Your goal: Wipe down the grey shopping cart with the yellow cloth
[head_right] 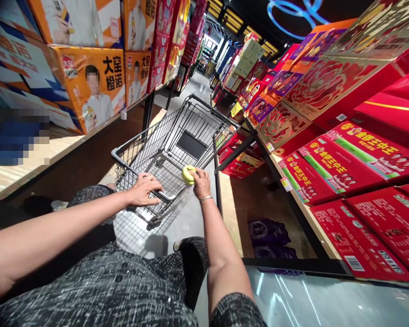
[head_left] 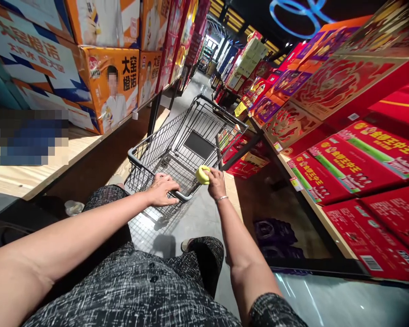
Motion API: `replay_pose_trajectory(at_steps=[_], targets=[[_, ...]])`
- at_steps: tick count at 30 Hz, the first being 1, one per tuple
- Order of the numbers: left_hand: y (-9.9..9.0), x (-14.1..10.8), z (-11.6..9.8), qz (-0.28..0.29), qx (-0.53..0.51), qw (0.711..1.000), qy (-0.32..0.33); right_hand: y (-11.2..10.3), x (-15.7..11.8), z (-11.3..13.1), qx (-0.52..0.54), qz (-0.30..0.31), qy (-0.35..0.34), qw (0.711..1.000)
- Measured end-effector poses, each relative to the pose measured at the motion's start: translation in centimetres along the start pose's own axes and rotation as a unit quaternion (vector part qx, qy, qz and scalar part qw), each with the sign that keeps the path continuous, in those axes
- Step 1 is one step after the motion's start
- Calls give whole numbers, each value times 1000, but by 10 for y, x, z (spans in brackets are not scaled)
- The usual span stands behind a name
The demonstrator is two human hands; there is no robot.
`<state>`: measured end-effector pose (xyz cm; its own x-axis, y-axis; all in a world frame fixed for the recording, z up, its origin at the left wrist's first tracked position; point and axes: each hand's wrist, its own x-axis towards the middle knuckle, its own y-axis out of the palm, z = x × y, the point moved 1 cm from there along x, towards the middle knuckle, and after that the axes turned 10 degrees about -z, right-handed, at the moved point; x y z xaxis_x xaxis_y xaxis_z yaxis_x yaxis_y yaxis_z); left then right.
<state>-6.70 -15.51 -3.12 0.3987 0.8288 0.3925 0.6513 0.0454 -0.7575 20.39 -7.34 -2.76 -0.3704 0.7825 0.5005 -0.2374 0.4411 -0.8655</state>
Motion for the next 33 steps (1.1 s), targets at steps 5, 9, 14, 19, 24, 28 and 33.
replay_pose_trajectory(at_steps=[5,9,14,19,24,28,33], targets=[[-5,-3,0,1,-7,1000,-15,-8,63,-24,-112,105,44,987],[-5,-2,3,-16,-17,1000,-13,-10,75,-16,-171,170,2,970],[-7,0,20,-60,-13,998,-15,-13,68,-7,-183,176,7,967],[-12,6,42,-50,6,998,29,-22,50,5,-142,147,22,979],[-12,11,50,-31,53,998,29,-22,7,42,21,35,14,999],[-13,10,46,-40,56,997,16,6,-43,89,68,-65,47,994],[-16,8,41,4,22,999,28,71,-100,142,27,40,-1,999]])
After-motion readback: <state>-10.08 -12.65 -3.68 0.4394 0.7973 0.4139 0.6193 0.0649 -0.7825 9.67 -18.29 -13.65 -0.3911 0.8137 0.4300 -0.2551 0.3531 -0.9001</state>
